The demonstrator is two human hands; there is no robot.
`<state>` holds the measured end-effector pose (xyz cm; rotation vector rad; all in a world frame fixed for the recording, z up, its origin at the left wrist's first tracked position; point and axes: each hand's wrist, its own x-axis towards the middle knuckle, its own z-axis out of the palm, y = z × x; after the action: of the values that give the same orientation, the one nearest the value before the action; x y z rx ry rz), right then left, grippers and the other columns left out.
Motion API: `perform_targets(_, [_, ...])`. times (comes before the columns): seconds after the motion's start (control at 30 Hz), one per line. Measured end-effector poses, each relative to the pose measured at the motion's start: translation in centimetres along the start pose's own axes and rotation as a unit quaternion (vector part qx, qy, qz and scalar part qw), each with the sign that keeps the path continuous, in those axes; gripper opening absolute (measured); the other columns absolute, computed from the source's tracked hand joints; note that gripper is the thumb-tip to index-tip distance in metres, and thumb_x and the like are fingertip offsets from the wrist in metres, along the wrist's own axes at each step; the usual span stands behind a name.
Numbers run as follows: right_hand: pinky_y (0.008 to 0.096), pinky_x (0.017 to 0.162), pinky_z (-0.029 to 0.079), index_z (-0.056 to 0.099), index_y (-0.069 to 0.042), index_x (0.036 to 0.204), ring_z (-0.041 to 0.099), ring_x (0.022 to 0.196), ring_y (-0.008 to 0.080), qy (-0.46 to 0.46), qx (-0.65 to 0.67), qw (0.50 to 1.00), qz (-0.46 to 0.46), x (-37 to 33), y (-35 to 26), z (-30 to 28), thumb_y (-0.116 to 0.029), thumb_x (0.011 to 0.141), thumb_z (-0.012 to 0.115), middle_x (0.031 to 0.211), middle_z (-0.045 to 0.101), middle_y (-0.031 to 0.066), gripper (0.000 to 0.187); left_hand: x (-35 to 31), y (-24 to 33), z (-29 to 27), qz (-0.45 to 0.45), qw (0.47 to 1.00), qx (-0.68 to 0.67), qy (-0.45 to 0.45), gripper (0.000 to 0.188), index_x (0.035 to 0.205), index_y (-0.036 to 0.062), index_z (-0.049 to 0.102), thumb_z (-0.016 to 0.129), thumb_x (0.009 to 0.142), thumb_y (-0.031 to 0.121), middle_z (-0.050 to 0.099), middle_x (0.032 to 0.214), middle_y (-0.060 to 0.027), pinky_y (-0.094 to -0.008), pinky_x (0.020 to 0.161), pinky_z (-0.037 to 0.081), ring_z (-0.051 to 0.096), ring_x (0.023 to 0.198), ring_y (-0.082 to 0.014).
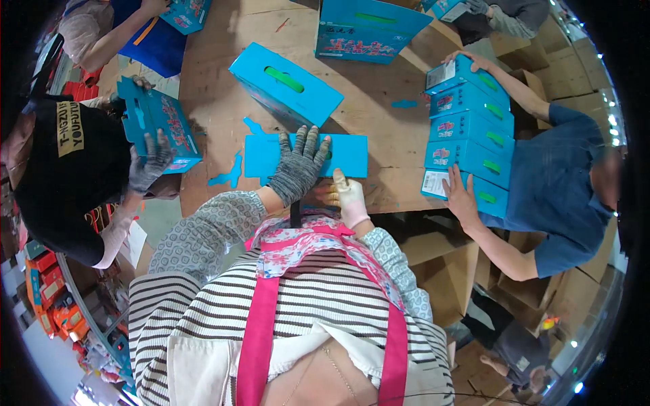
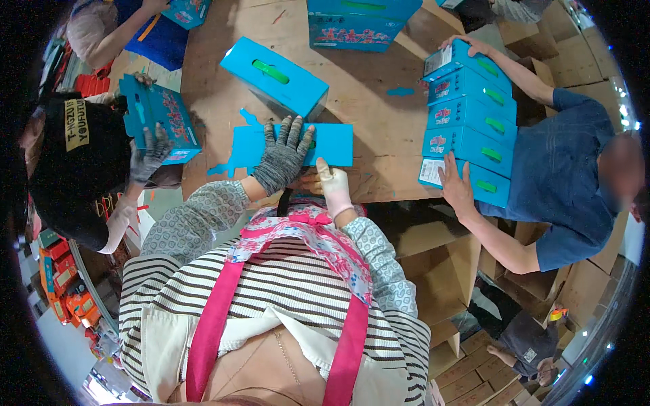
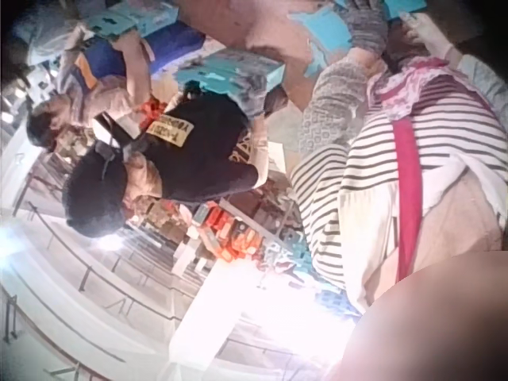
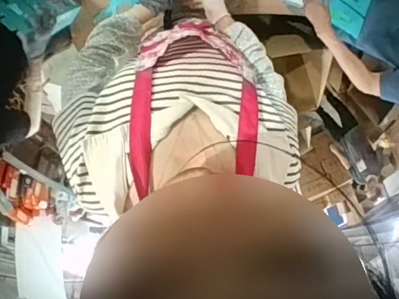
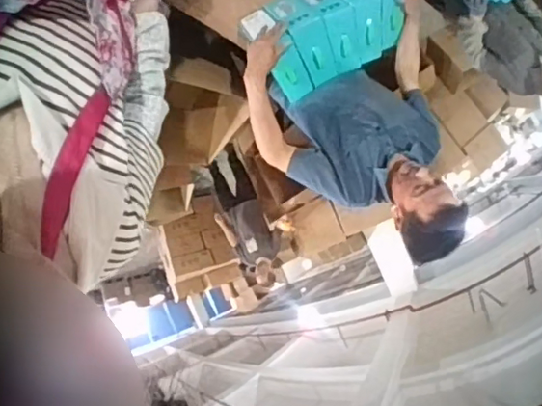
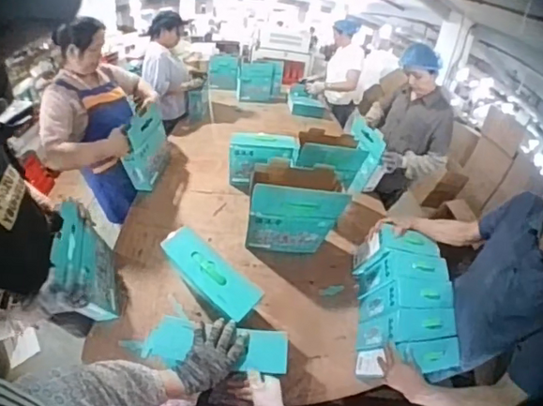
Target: Assembling and folding teal cardboard boxes on a production line.
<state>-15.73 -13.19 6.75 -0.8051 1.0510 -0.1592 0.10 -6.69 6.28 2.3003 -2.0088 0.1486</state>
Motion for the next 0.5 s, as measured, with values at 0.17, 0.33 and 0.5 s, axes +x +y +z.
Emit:
perform_targets(0.17, [0.0299,0.052,0.039,0.057,0.000,0.071,0.041,0.055,0.0102,0.095,-0.037,0.994,-0.038,3.9,3.9,-0.8,-0.047,0.093,0.062,0.059,0.048,-0.0016,0.052,0.3,-0.1,-1.1,-0.005,0.998,-0.060,-0.006,0.072,0.147,0.0050,0.032,0.058,0.084,0.028,0.033,0.147,-0.0296,-0.0730,0.102,0.022,0.036,0.133,-0.0475])
perform_targets(0.33, [0.0376,0.050,0.030,0.045,-0.001,0.054,0.029,0.058,0.0099,0.108,-0.207,0.946,-0.227,2.9,3.7,-0.9,-0.046,0.095,0.060,0.055,0.037,-0.0009,0.062,0.2,-0.4,-0.3,0.001,0.999,-0.036,-0.008,0.080,0.149,0.0052,0.029,0.063,0.080,0.028,0.033,0.146,-0.0293,-0.0725,0.103,0.021,0.036,0.133,-0.0470])
perform_targets(0.5, [0.0329,0.046,0.040,0.055,0.000,0.068,0.045,0.050,0.0121,0.048,-0.144,0.979,-0.132,2.0,2.5,-0.4,-0.048,0.096,0.056,0.053,0.048,0.0028,0.055,0.5,-0.5,-0.8,0.006,0.999,-0.049,-0.013,0.071,0.147,0.0056,0.034,0.058,0.084,0.028,0.038,0.142,-0.0294,-0.0707,0.103,0.024,0.039,0.129,-0.0476])
